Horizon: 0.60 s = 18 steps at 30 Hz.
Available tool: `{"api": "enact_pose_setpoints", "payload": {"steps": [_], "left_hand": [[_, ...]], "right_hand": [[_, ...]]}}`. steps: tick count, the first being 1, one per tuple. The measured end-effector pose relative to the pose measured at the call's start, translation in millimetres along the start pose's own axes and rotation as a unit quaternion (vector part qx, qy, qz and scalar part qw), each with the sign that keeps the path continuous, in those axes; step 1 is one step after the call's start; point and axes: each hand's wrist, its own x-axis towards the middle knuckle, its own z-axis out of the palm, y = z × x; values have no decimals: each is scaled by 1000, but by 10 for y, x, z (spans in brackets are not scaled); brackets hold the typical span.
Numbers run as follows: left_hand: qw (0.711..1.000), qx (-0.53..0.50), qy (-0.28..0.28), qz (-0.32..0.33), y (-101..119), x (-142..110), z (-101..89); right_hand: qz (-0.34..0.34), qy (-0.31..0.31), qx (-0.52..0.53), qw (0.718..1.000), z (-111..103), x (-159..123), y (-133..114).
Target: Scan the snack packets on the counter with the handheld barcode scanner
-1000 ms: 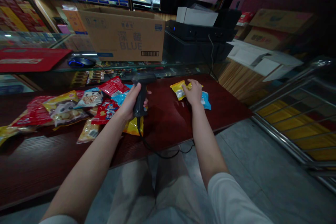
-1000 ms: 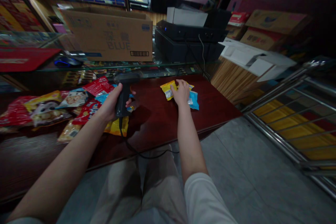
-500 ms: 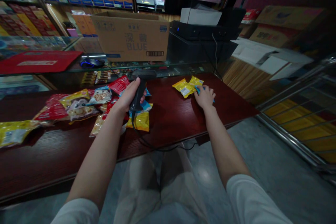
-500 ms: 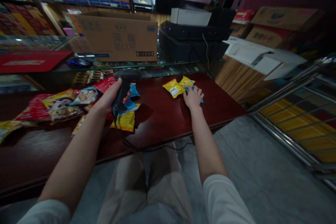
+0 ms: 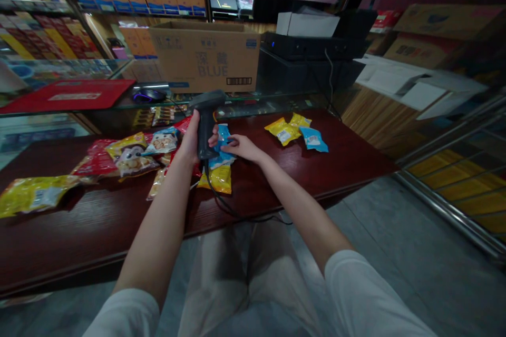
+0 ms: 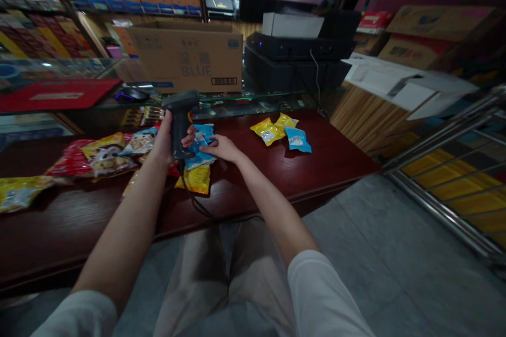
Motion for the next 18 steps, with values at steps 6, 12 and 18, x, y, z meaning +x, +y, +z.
{"api": "enact_pose_setpoints", "payload": {"steps": [6,12,18], "left_hand": [[1000,2,11,-21,47,2,-3],[999,-18,-24,-27,-81,6,110],[998,27,-34,-50,-185,-41,282]], "right_hand": [[13,-26,34,999,-229,-35,-45],[-24,131,100,986,-754,1,-44],[-95,283,-2,954,-988,160,123]]}}
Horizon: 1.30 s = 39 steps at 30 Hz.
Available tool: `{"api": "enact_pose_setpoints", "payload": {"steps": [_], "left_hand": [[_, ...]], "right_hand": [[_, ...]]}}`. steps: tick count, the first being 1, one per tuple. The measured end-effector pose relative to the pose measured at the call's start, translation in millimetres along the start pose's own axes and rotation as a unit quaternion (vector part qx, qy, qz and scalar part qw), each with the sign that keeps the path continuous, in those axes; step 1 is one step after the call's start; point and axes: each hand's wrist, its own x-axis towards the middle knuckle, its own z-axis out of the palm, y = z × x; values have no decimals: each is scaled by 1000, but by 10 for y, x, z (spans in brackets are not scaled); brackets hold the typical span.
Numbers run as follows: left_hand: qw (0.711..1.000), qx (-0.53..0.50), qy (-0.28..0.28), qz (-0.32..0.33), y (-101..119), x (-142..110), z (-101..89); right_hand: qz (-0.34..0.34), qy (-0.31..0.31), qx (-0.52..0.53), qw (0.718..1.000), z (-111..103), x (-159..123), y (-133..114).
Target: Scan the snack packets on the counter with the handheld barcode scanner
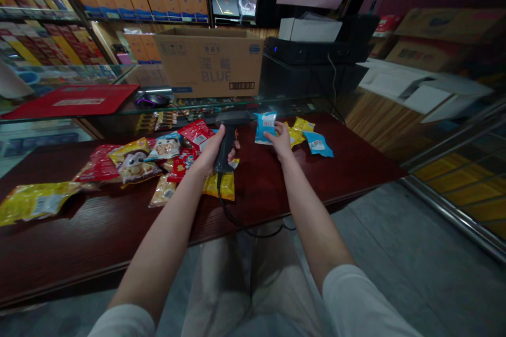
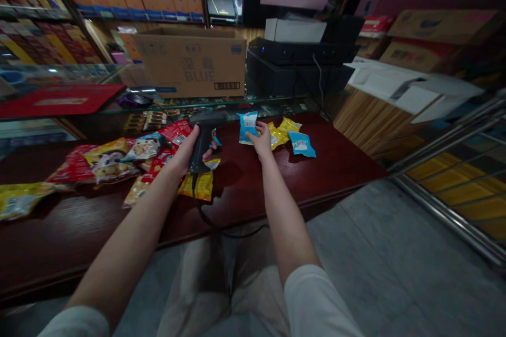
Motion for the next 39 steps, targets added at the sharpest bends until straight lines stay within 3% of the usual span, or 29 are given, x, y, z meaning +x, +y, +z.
{"api": "enact_pose_setpoints", "payload": {"steps": [9,24,30,34,39], "left_hand": [[999,42,-18,-18,-198,31,81],[999,44,-10,-4,-223,27,87],[995,85,-5,-44,-188,49,43],[997,77,5,-26,-98,37,-7],[997,75,-13,-20,36,32,-166]], "right_hand": [[-29,-23,-40,999,89,-29,92],[-73,-23,-146,986,93,-15,78],[-97,115,-252,956,-237,94,-29],[-91,187,-278,938,-458,120,-103],[-97,240,-399,880,-495,-1,-229]]}}
